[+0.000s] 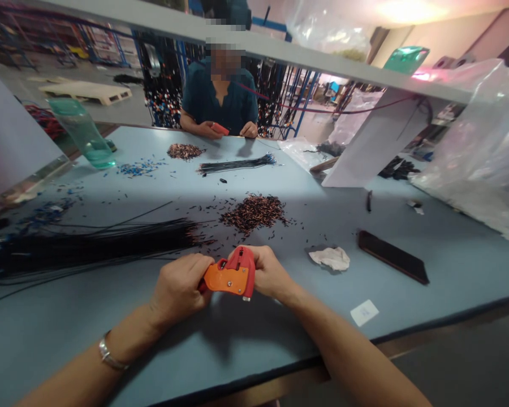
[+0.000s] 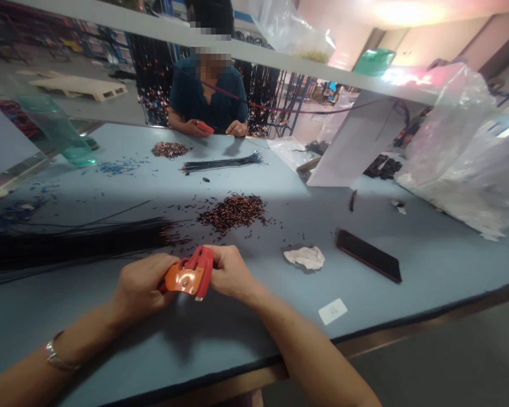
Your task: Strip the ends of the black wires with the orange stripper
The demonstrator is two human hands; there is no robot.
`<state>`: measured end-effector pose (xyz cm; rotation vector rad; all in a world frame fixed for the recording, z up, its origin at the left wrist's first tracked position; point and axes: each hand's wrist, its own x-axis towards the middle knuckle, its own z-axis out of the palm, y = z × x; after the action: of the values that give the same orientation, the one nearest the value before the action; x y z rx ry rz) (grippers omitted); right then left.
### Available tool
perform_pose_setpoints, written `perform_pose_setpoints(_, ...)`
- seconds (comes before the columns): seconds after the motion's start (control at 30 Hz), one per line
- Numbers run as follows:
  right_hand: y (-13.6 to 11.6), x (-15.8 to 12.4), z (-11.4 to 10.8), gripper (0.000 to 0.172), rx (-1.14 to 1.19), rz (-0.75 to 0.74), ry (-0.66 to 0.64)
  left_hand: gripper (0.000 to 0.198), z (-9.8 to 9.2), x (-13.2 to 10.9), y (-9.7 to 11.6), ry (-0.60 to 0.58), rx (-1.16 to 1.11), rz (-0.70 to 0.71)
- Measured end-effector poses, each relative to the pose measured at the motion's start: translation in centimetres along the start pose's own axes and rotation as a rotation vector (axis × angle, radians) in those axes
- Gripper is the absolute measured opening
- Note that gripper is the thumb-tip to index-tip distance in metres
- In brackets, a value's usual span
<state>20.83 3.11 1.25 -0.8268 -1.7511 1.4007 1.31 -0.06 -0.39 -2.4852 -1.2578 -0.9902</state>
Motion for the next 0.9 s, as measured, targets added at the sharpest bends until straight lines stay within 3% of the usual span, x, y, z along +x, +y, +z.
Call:
perform_pose_setpoints(0.37, 0.1, 0.1, 0.1, 0.007, 0.043, 0.011, -0.006, 0.02, -0.4, 0.2, 0.6, -0.031, -0.14, -0.057)
perform_pose_setpoints(0.5, 0.0, 0.2, -0.2, 0.012, 0.04, -0.022, -0.047, 0.023, -0.5, 0.3, 0.9, -0.051, -0.281, -0.167)
perform_pose_setpoints(0.63, -0.9, 0.4, -0.8, 0.018, -0.08, -0.024, -0.006, 0.029, -0.9, 0.6, 0.7, -0.142, -0.46, -0.373)
perform_pose_setpoints(0.73, -1.3, 0.4, -1.5, 0.016, -0.182, -0.02, 0.079, 0.025, -1.1, 0.8, 0.5, -0.264, -0.786, -0.551)
perform_pose_setpoints(0.9, -0.9, 0.6, -2.0, 0.016, -0.179, -0.07, 0.202, 0.027, -1.1, 1.0, 0.8, -0.461, -1.582, -0.742)
